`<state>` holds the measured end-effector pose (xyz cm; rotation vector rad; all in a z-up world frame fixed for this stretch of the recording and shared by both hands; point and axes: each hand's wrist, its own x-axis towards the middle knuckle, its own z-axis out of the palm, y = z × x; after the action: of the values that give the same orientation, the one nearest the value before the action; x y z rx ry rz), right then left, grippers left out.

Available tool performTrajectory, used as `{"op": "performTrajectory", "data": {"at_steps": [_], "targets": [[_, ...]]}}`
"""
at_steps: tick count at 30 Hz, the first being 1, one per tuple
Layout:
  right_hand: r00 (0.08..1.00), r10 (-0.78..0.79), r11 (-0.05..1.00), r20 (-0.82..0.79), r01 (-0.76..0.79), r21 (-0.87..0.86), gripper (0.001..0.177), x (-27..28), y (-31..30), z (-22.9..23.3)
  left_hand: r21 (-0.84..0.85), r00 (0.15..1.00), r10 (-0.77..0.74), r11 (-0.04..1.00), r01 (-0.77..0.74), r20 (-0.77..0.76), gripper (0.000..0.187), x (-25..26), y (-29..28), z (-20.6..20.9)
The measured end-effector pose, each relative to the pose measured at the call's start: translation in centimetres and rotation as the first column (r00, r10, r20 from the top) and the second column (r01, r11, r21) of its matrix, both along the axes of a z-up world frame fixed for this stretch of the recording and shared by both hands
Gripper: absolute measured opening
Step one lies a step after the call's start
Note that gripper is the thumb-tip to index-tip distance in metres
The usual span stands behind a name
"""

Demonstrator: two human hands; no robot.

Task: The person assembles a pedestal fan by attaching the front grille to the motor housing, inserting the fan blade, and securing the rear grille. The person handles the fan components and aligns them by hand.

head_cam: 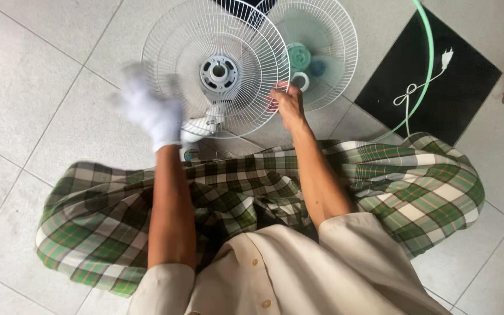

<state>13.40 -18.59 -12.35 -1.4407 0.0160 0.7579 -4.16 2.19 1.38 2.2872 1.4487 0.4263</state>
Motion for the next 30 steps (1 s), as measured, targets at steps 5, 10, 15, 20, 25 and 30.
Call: {"op": "performTrajectory", "data": {"at_steps": [5,10,15,20,25,30], "targets": [[0.998,-0.043,0.999,0.050,0.043,0.009,0.018,-0.6,-0.4,-0.7,-0.738,0.553,0.810,0.491,-0.463,0.193,0.035,-5.4,5.4,-6.9],[0.992,-0.128,0.988,0.013,0.126,0.087,0.020,-0.6,0.0,-0.2,-0.794,0.888,0.427,0.594,-0.130,0.173,0.045,-5.9,-2.3,-10.0],[0.982,-0.185,0.961,-0.040,0.189,0.200,0.023,0.8,-0.7,2.9,-0.570,0.997,0.079,0.820,-0.053,0.021,0.047,-3.5,-4.7,-7.5],[0.945,-0.326,0.913,0.038,0.304,0.272,0.018,3.5,-3.4,2.9,-0.568,0.993,0.027,0.822,0.042,0.112,0.065,-0.9,-3.9,-6.1],[0.839,-0.539,0.792,-0.071,0.533,0.298,0.020,7.5,-7.0,-0.3,-0.683,0.998,-0.045,0.731,0.000,-0.049,0.069,0.8,-5.1,-4.7],[0.708,-0.695,0.708,-0.126,0.704,0.054,0.023,8.5,-8.3,-1.8,-0.669,1.000,-0.003,0.743,0.023,0.031,0.068,1.0,-4.9,-5.6]]}}
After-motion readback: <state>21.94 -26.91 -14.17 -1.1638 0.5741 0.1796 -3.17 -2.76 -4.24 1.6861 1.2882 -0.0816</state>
